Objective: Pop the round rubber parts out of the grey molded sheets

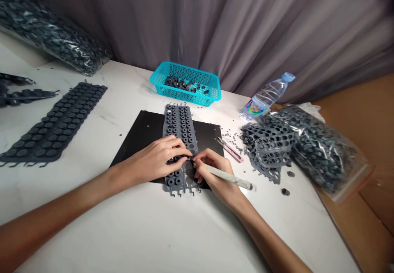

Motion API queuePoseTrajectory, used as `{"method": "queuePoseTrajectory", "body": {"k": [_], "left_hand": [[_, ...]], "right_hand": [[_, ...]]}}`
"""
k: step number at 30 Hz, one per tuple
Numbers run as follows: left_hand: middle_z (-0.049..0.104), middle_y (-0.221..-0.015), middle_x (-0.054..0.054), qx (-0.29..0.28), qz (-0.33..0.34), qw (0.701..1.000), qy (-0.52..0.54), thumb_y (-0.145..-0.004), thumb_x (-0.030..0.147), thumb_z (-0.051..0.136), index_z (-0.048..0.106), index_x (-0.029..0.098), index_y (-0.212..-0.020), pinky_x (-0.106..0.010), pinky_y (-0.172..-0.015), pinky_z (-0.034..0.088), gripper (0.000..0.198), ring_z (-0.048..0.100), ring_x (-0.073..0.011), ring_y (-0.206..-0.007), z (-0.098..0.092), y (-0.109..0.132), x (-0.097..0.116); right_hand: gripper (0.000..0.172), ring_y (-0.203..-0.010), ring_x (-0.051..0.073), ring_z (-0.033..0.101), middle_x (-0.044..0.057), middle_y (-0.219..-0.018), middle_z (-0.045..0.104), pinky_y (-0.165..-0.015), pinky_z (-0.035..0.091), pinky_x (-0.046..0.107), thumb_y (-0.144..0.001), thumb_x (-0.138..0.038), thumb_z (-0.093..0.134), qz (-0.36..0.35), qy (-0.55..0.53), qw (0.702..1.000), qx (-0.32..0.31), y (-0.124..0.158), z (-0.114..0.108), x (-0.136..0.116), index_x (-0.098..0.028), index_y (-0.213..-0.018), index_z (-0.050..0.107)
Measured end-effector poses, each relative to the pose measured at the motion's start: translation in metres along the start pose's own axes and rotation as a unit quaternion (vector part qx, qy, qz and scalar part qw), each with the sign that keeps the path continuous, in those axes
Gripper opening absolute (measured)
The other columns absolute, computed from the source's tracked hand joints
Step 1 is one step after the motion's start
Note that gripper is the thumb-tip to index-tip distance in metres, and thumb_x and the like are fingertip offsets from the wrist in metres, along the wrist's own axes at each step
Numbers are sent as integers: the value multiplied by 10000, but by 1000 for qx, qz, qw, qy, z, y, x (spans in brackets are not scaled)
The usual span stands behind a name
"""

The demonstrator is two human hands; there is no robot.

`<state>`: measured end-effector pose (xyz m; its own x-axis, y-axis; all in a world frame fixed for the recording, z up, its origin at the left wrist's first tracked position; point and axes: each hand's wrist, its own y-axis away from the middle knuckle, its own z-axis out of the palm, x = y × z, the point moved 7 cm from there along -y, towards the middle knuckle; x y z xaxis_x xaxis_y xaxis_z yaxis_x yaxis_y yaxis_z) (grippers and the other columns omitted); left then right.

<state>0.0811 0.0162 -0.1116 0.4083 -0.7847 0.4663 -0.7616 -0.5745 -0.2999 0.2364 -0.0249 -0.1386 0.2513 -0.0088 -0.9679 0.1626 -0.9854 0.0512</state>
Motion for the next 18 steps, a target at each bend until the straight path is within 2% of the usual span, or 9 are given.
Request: {"method": "queuePoseTrajectory", "body": {"k": [4, 9, 18], "left_hand": [[687, -1088, -37, -1, -7, 1000, 18, -1004, 202, 542, 708, 224, -1178, -350, -991, 477, 242, 618, -192, -1056, 1, -1, -2], [686, -1082, -39, 2, -10, 1000, 14, -1011, 252, 551, 716, 222, -1170, -350, -993, 479, 231, 616, -191, -1056, 1, -1, -2], [675, -1016, -36, -49, 23, 997, -62, -1034, 277, 521, 712, 209, -1178, -378, -980, 465, 248, 610, -196, -976, -3, -7, 8]], "right_hand": [[73, -568, 113, 611, -31, -690, 634, -522, 485, 203, -955, -261, 596, 7, -19, 1000, -1, 0, -1, 2, -193, -930, 602], [67, -568, 109, 604, -30, -692, 634, -528, 487, 203, -948, -252, 597, 7, -22, 1000, -3, -1, 0, 2, -189, -926, 603], [55, -566, 109, 592, -36, -688, 618, -526, 481, 202, -936, -236, 586, 9, -5, 1000, 0, -1, 1, 2, -192, -907, 604]]}}
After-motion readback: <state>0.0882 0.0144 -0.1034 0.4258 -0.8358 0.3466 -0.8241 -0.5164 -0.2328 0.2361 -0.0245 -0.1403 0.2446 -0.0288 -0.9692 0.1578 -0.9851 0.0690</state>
